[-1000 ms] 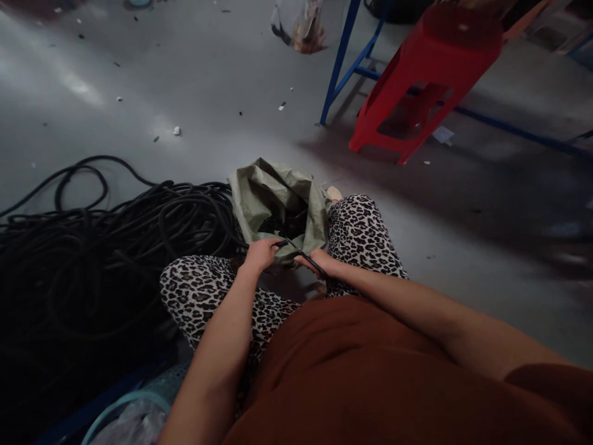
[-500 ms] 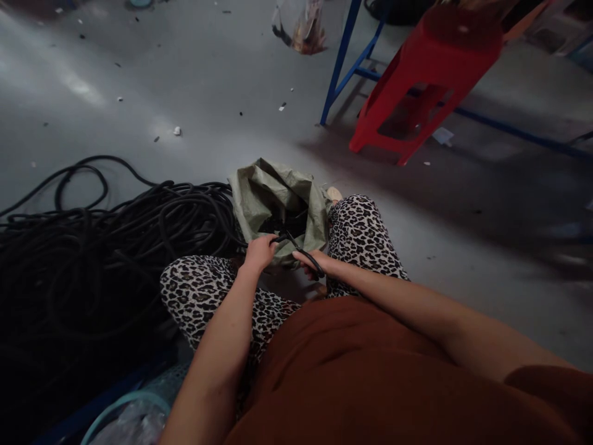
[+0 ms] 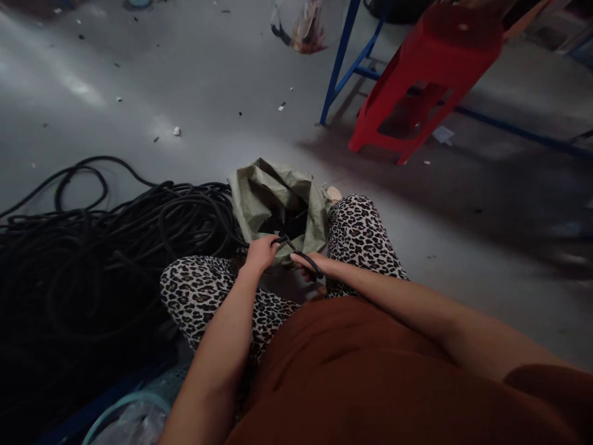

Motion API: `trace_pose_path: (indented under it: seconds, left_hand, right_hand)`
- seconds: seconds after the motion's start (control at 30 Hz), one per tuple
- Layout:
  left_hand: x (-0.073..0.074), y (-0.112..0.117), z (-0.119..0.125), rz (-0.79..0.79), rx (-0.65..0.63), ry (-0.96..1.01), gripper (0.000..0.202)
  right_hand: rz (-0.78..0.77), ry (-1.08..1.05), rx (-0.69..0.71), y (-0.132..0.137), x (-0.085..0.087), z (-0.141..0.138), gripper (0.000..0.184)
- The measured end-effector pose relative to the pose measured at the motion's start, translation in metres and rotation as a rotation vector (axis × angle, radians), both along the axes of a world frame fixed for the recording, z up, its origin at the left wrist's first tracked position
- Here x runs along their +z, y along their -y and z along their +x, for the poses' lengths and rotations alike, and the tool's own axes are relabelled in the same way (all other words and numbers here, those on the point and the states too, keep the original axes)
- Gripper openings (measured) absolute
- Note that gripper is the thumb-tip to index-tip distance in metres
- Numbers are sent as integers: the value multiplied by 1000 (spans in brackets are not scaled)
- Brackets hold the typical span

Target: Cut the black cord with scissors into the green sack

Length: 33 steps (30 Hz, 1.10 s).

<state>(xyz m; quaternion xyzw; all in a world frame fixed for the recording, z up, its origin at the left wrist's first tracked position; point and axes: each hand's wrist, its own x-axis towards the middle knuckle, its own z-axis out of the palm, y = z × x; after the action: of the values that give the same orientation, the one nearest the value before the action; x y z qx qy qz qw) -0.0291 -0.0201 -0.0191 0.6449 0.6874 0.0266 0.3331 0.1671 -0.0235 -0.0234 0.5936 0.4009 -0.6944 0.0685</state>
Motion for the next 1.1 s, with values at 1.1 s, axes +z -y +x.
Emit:
trace_pose_path:
  seconds: [1.1]
  left_hand:
    - [-2, 6, 14, -77, -175, -25, 38]
  right_hand:
    - [58, 81, 28, 3, -7, 1, 53]
